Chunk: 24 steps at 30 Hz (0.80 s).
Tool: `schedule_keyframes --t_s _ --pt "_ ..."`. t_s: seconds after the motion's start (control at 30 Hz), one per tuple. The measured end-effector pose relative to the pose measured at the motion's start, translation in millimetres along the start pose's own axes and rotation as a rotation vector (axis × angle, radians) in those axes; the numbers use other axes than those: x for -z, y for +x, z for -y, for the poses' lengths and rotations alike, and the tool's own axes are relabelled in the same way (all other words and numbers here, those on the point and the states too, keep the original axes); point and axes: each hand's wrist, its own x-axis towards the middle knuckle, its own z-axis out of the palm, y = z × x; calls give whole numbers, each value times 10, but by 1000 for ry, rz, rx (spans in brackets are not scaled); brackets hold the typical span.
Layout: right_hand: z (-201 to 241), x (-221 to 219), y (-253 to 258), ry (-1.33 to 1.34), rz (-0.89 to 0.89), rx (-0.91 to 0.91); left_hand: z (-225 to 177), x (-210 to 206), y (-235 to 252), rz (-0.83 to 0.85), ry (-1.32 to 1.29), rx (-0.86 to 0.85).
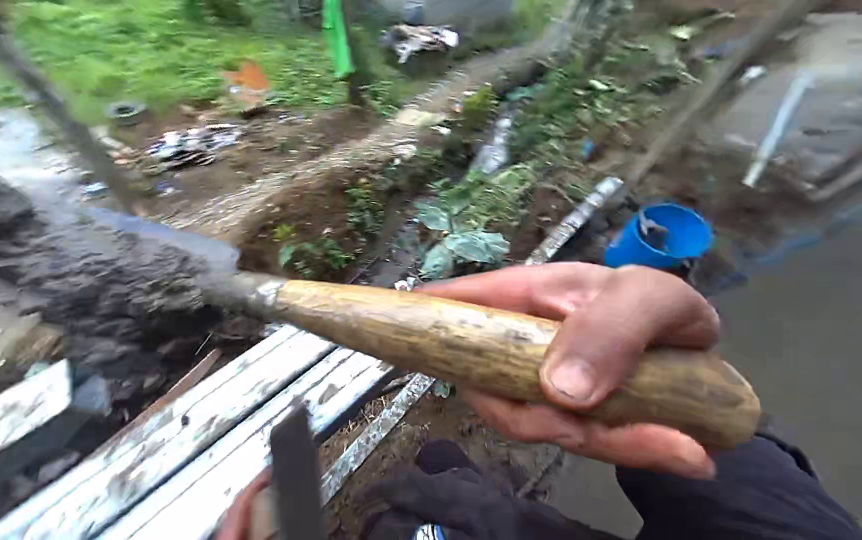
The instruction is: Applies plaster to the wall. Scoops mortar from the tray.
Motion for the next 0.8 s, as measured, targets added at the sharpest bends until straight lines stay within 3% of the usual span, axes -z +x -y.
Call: schedule_keyframes --t_s 0.1,0.23,0.3,0.43,0.6,0.8 --pt "-26 168 -522 -69 -242 103 438 -715 467 356 -11 116" --pt "-331 359 -921 -144 -547 243 1183 -1595 876 645 -143 405" --pt "-589 408 -1003 -171 -703 281 1590 -1926 1009 675 -272 516" --pt "-1204 489 -1005 -164 -957 309 2298 -2405 1336 530 -543 634" --pt "-2191 670 -888 98 -1020 471 2864 -2313 1267 439 -557 729" --pt "-3525 978 -750 413 -1107 703 3638 -1504 444 445 -511 966"
